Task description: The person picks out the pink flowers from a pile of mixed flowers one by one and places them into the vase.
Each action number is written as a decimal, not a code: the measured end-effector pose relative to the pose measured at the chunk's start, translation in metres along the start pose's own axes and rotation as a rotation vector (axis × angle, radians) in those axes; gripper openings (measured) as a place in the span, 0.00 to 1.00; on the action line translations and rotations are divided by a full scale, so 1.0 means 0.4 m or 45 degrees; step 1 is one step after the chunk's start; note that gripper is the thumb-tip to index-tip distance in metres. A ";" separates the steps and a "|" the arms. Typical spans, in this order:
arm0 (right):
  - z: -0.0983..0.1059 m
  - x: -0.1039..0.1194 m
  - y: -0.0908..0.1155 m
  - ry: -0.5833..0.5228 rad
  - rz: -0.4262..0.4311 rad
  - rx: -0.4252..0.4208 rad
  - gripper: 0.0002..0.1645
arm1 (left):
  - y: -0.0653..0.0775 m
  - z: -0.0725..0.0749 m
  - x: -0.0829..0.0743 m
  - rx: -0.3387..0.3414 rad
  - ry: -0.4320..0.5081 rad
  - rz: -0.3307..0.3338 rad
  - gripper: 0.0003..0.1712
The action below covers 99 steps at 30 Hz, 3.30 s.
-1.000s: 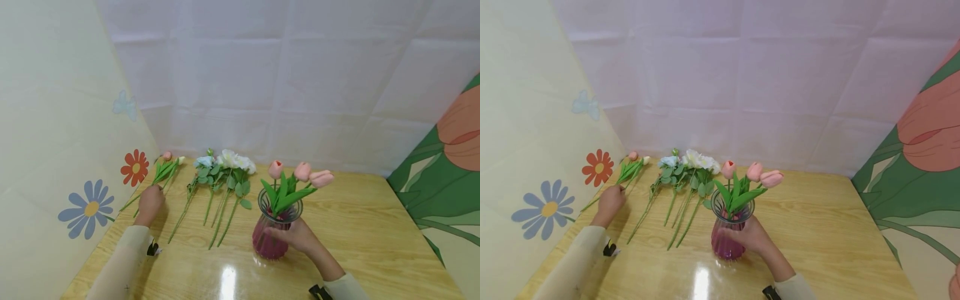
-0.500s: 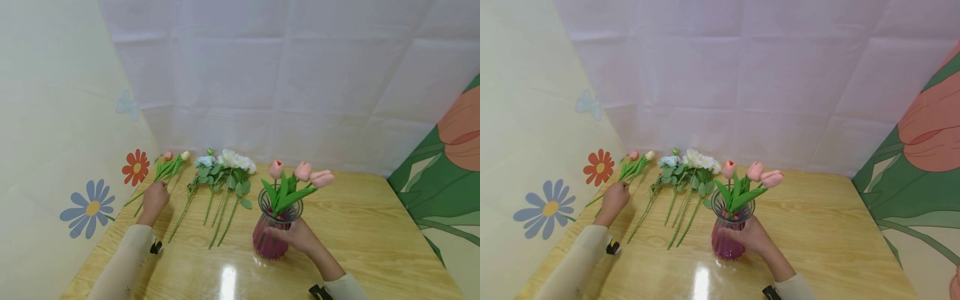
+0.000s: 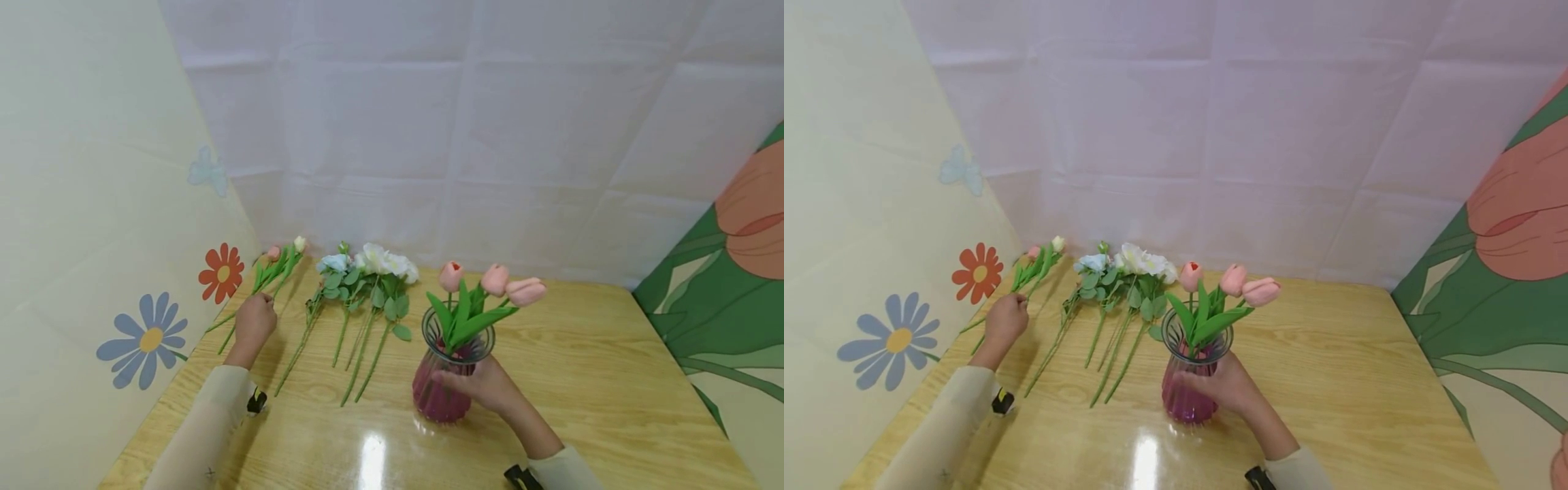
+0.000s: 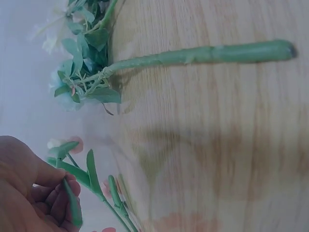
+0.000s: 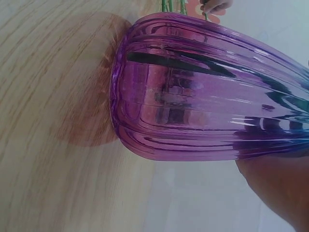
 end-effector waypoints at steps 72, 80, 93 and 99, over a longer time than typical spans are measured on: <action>-0.002 0.001 0.002 0.040 -0.038 -0.041 0.48 | -0.024 0.110 -0.010 -0.088 0.050 0.053 0.16; -0.002 0.000 -0.001 0.025 -0.025 -0.042 0.47 | -0.025 0.127 -0.018 -0.048 0.088 0.086 0.19; -0.002 -0.002 -0.004 0.027 -0.008 -0.028 0.48 | -0.021 0.084 0.005 0.133 0.047 0.120 0.21; -0.002 -0.002 -0.003 0.031 -0.021 -0.031 0.48 | -0.022 0.059 0.016 0.159 0.073 0.123 0.22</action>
Point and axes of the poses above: each hand's wrist, its own y-axis away from the middle knuckle, its own z-axis out of the back of the hand, x = y × z, the point moved 1 cm from there along -y, towards the middle knuckle, and after that the axes turned 2 degrees about -z, right-handed, at the moved point
